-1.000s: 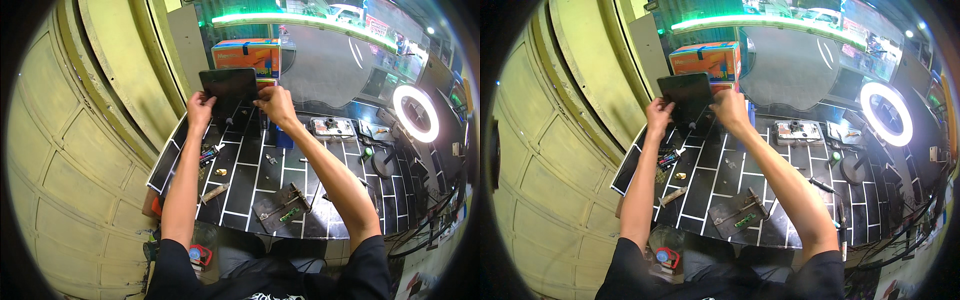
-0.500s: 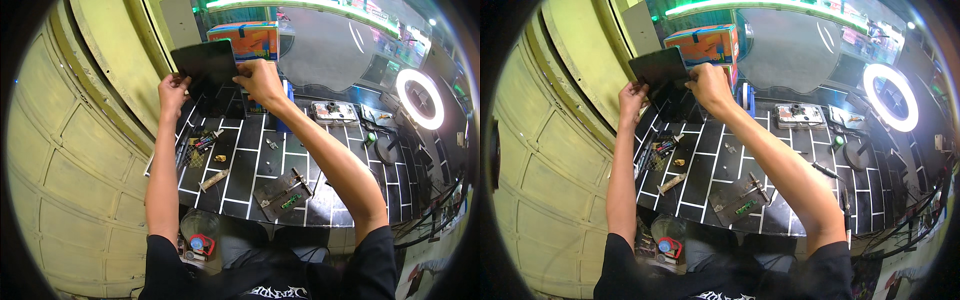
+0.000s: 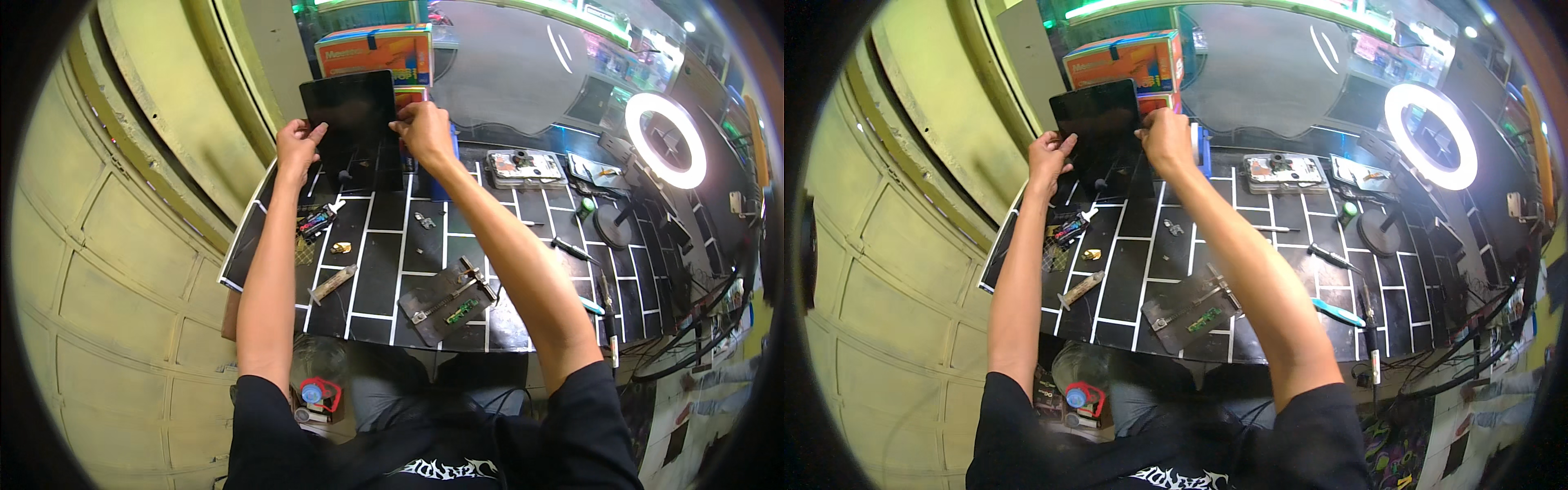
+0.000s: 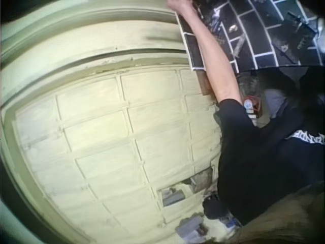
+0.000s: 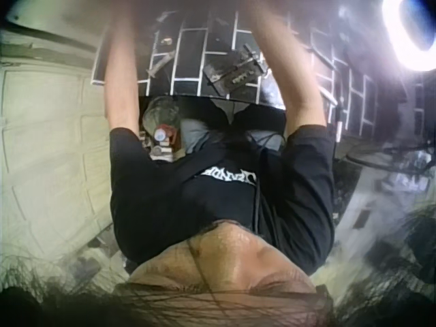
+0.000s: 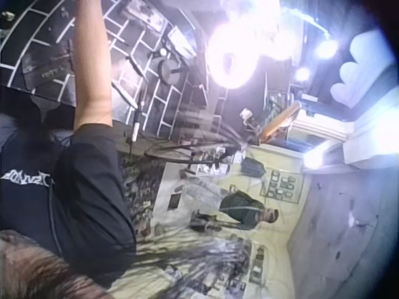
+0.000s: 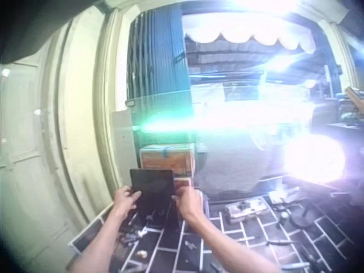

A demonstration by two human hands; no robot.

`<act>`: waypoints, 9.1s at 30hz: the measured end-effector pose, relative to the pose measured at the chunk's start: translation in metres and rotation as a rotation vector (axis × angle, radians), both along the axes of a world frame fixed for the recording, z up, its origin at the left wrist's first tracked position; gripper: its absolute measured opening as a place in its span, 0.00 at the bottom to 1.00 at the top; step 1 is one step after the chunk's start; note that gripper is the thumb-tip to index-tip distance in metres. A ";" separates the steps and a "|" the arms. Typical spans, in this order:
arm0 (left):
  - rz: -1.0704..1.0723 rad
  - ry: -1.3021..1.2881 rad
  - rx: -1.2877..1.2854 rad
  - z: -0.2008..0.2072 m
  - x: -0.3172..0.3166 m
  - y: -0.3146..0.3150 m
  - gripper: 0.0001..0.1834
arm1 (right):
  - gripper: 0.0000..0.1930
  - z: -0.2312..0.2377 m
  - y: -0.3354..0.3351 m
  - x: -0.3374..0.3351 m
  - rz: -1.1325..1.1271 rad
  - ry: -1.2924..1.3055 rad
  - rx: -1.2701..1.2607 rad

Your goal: The person secures a small green circuit board in a bench vise and uses a soldering iron and solder wire to apply solder to several points on the board. The person then removes the board from the vise and continues to solder a small component held in hand.

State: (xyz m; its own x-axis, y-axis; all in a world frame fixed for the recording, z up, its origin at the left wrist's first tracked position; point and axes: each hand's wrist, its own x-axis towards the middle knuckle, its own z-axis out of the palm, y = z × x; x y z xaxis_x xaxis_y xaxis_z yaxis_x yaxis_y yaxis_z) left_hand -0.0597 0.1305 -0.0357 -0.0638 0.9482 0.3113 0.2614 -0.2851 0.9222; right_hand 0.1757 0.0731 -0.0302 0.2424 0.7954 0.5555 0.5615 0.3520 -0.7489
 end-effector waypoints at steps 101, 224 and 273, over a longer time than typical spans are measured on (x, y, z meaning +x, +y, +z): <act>-1.440 -0.040 -0.549 0.135 0.710 -0.611 0.12 | 0.17 0.043 -0.729 0.810 -1.012 0.252 -0.308; -0.777 -0.148 -0.426 -0.044 0.030 -0.383 0.08 | 0.01 -0.071 -0.382 -0.008 0.083 0.542 -0.132; -0.306 0.317 0.052 -0.058 0.063 -0.321 0.08 | 0.17 -0.111 -0.350 0.065 0.093 0.645 0.035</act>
